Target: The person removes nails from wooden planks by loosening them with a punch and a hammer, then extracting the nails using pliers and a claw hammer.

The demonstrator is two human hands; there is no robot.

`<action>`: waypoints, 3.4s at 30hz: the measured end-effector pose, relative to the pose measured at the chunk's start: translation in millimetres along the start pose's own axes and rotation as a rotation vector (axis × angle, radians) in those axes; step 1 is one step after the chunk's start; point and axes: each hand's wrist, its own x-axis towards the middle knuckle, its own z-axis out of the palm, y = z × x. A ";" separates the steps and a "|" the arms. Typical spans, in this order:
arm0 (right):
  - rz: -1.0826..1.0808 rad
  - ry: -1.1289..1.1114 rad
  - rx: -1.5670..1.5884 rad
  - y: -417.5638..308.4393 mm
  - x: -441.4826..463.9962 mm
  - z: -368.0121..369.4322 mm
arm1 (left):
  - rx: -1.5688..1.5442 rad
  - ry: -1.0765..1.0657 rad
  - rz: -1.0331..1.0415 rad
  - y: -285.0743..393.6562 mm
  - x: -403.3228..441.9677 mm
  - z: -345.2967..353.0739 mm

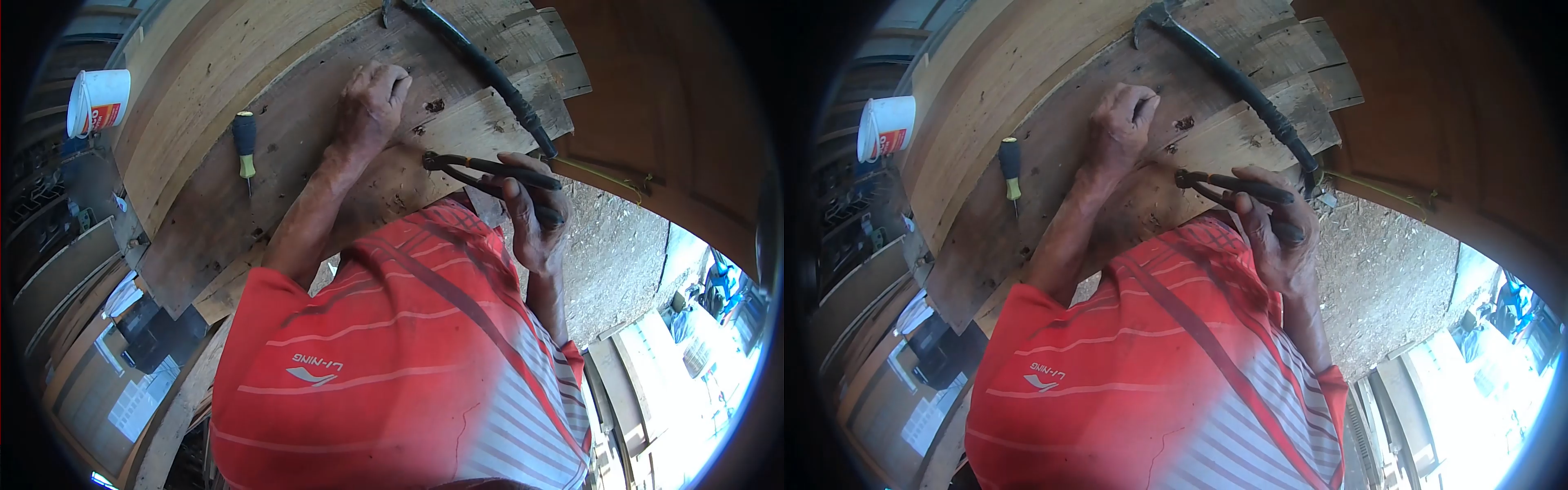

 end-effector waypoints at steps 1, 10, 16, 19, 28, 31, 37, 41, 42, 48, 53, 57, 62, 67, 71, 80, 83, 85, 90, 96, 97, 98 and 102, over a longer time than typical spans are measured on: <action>0.050 0.004 0.097 3.4 -0.5 0.4 | -0.028 -0.004 -0.003 0.7 -1.0 -5.3; -0.202 -0.073 0.033 -52.2 57.6 9.2 | -0.423 -0.039 0.135 33.9 -4.7 -30.0; -0.273 -0.406 -0.253 -54.4 104.4 25.2 | -0.683 -0.182 0.099 39.7 9.9 -37.8; -0.289 -0.576 -0.293 -64.8 121.6 34.4 | -0.611 -0.183 0.047 28.4 5.6 -36.0; -0.299 -0.833 -0.376 -74.6 142.6 45.5 | -0.609 0.075 0.044 28.6 -22.1 -20.5; -0.296 -0.803 -0.339 -67.9 135.3 49.8 | -0.565 0.001 0.001 28.0 -21.4 -32.9; -0.089 -0.878 -0.267 -83.0 137.6 33.3 | -0.516 0.053 -0.067 45.4 -28.1 -27.9; -0.344 -1.082 -0.261 -60.5 164.7 22.2 | -0.384 0.128 -0.175 65.0 -33.9 -22.2; -0.377 -1.142 -0.260 -57.9 168.2 19.9 | -0.336 0.129 -0.205 66.9 -37.1 -17.8; -0.555 -1.359 -0.191 -58.4 165.8 34.1 | -0.601 -0.204 -0.071 41.3 -47.9 -28.3; -0.122 -1.392 -0.049 -61.1 147.5 29.5 | -1.480 0.165 -0.168 51.5 -51.2 15.3; -0.145 -1.403 0.005 -47.7 147.2 36.5 | -0.496 0.279 -0.008 60.8 -46.0 4.2; -0.545 -1.241 -0.019 -16.7 158.5 36.6 | -0.353 0.103 -0.355 96.3 -55.6 -25.9; -0.529 -1.262 -0.159 -23.4 160.7 45.6 | -0.337 0.206 -0.383 91.2 -59.2 -14.9; -0.574 -1.161 -0.162 -31.5 138.5 59.4 | -0.406 0.403 -0.174 75.2 -59.5 11.0; -0.643 -1.291 -0.178 -19.6 181.9 31.8 | -0.872 0.465 0.027 85.4 -53.6 16.8; -0.594 -0.926 -0.058 -21.9 130.7 36.1 | -1.099 0.421 0.080 85.4 -45.9 22.7; -0.591 -0.775 0.019 -20.8 111.3 44.5 | -0.869 0.289 -0.030 88.1 -46.3 12.4; -0.530 -1.184 -0.143 -4.0 177.4 10.7 | 0.241 0.177 0.035 62.2 -50.9 21.5; -0.484 -1.259 -0.092 -2.7 181.1 10.0 | -0.052 0.248 -0.203 87.5 -55.9 14.7; -0.490 -1.288 -0.113 -0.4 184.7 7.9 | -0.022 0.255 -0.204 87.8 -57.9 16.3; -0.499 -1.290 -0.131 1.1 183.4 7.1 | 0.007 0.260 -0.206 89.3 -61.4 19.1; -0.588 -1.263 -0.172 0.7 168.3 11.0 | -0.021 0.609 0.099 87.5 -62.1 28.2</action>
